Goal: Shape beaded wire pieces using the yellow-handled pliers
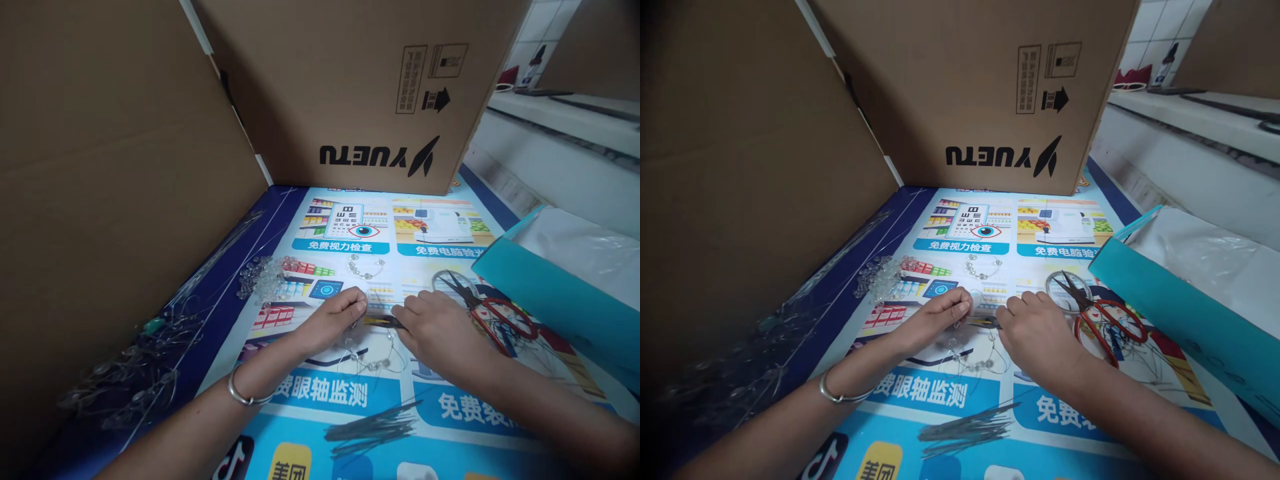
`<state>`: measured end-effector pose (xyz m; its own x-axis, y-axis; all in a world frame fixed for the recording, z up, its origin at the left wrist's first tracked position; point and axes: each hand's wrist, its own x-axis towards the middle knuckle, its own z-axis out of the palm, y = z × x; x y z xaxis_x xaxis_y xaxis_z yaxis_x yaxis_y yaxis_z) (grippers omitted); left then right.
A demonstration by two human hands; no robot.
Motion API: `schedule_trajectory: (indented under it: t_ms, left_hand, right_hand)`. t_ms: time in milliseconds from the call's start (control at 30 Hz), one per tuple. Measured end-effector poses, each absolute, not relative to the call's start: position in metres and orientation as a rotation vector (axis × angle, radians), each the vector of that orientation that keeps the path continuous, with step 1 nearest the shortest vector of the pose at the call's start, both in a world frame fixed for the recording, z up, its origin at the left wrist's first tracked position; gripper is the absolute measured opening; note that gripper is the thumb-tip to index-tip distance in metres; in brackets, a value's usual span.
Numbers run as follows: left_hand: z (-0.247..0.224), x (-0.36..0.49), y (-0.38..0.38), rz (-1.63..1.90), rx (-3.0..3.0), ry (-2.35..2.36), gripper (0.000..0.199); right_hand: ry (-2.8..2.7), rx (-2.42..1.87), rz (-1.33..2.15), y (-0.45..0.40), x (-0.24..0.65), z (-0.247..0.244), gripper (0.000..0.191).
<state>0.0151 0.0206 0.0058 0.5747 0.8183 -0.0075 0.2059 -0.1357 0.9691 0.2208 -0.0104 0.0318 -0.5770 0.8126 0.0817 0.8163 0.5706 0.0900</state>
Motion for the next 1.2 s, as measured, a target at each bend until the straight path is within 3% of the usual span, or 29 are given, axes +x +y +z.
schedule_trajectory:
  t_ms: [667, 967, 1200]
  left_hand:
    - [0.002, 0.016, 0.025, 0.674, 1.802, 0.843, 0.022]
    - [-0.001, 0.013, 0.029, 0.702, 1.848, 0.894, 0.01]
    - [0.0, 0.014, 0.029, 0.672, 1.898, 0.888, 0.01]
  right_hand:
    - [-2.784, -1.505, -0.138, -0.009, 0.227, 0.029, 0.014]
    - [-2.631, -1.502, 0.583, -0.007, 0.23, 0.018, 0.019]
    - [-2.465, -1.36, 0.896, -0.012, 0.226, 0.011, 0.013]
